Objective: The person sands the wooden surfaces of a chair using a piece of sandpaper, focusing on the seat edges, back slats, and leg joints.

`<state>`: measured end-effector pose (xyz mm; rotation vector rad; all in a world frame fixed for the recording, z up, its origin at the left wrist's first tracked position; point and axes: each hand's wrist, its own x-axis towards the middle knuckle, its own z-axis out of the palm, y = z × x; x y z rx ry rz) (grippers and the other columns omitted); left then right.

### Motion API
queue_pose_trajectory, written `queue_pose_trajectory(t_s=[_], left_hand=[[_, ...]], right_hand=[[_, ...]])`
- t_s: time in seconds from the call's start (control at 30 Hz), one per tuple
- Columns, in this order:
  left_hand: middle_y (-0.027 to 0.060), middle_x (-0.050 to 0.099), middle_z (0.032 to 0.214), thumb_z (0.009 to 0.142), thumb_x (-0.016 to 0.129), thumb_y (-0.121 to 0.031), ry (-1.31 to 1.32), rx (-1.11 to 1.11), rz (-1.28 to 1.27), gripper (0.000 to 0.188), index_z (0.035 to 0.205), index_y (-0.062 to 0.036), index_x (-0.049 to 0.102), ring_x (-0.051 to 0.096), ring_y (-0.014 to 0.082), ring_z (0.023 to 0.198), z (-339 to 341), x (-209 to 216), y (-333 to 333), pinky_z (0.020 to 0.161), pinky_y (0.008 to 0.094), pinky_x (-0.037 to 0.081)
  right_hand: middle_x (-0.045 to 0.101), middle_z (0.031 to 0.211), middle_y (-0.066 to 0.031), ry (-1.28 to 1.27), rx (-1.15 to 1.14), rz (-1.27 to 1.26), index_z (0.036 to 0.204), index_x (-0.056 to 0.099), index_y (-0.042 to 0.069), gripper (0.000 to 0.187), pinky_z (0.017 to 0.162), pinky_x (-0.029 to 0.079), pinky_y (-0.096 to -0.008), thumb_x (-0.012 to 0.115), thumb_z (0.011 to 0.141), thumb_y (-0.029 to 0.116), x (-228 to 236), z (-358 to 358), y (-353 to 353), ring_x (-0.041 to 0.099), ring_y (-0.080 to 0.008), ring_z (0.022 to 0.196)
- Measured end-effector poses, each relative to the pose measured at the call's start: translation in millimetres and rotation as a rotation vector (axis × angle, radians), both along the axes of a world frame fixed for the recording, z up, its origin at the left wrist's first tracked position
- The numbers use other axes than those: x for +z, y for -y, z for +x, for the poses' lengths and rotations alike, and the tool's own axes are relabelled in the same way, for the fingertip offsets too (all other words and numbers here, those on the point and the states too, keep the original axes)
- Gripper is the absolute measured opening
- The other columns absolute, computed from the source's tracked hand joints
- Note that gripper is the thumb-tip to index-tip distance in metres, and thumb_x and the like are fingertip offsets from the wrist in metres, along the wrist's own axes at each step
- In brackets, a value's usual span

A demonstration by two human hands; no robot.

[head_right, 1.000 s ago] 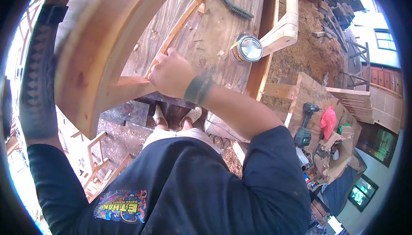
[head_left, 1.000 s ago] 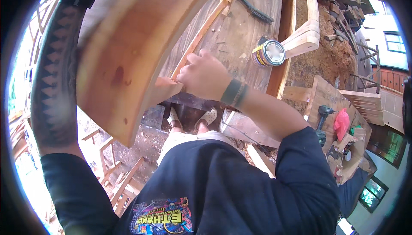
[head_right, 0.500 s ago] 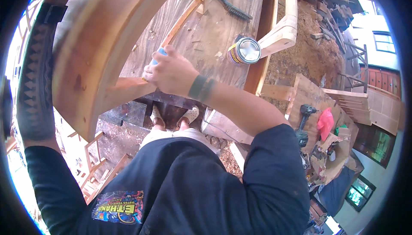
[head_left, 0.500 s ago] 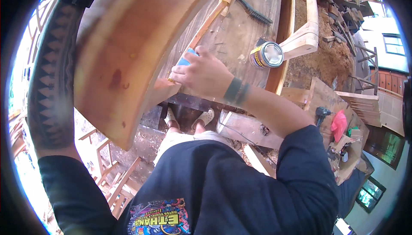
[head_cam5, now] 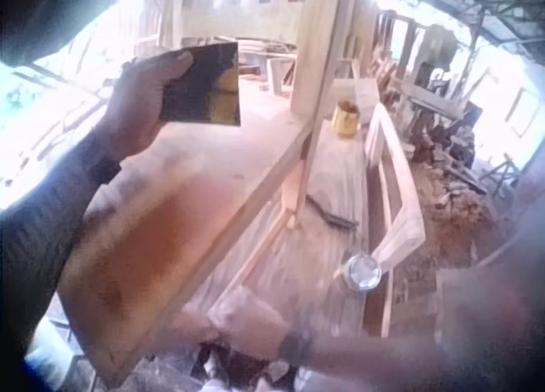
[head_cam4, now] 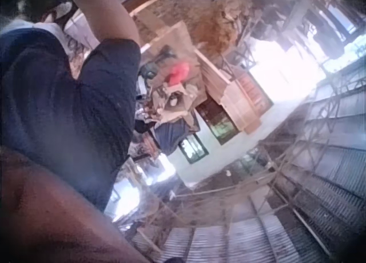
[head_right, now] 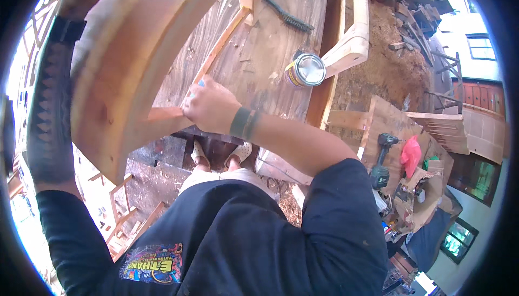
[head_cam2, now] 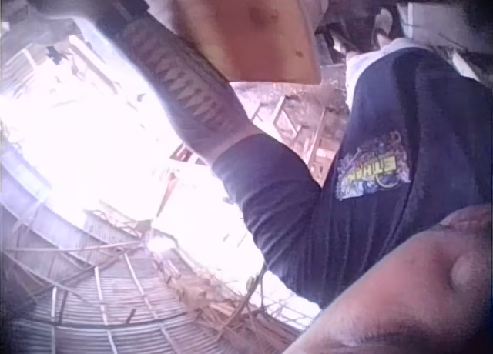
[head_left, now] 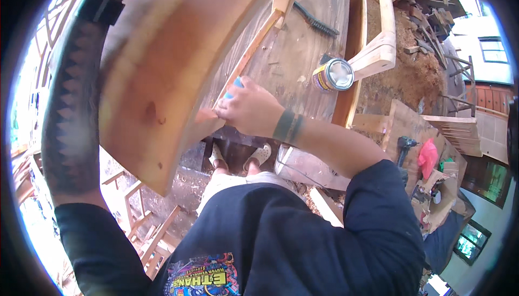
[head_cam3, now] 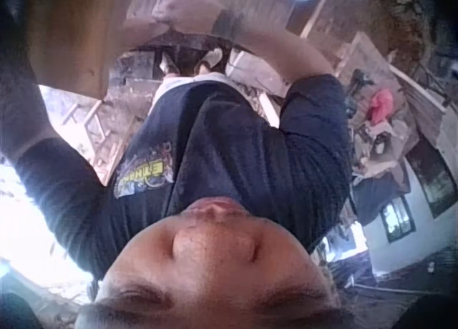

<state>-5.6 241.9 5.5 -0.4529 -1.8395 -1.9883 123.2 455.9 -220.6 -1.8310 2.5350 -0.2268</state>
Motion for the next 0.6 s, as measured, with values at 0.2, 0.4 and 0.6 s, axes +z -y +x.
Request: queue_pose_trajectory(t_s=[0.2,0.4,0.6], left_hand=[[0.0121,0.077,0.115,0.109,0.062,-0.024,-0.015,0.073,-0.089,0.039,0.131,0.0064,0.070,0.075,0.0199,0.098,1,4,24,0.089,0.0335,0.061],[0.0090,0.079,0.109,0.109,0.062,-0.027,-0.104,0.124,-0.210,0.039,0.127,0.0054,0.074,0.072,0.0150,0.092,-6,10,16,0.088,0.0327,0.058],[0.0099,0.079,0.107,0.110,0.062,-0.026,-0.113,0.241,-0.308,0.038,0.127,0.0062,0.073,0.073,0.0157,0.093,6,-1,22,0.087,0.0327,0.058]], right_hand=[[0.076,0.092,-0.0046,-0.006,-0.298,0.093,0.102,0.076,0.017,0.018,0.082,0.059,-0.0461,0.064,0.088,0.018,4,-90,-18,0.074,-0.0278,0.096],[0.078,0.095,-0.0181,-0.548,-0.335,-0.228,0.107,0.078,0.010,0.023,0.074,0.063,-0.0472,0.068,0.090,0.021,-21,-238,9,0.078,-0.0340,0.088],[0.079,0.102,-0.0200,-0.314,-0.375,-0.181,0.108,0.080,0.010,0.025,0.079,0.063,-0.0474,0.068,0.090,0.022,-39,-255,110,0.078,-0.0351,0.093]])
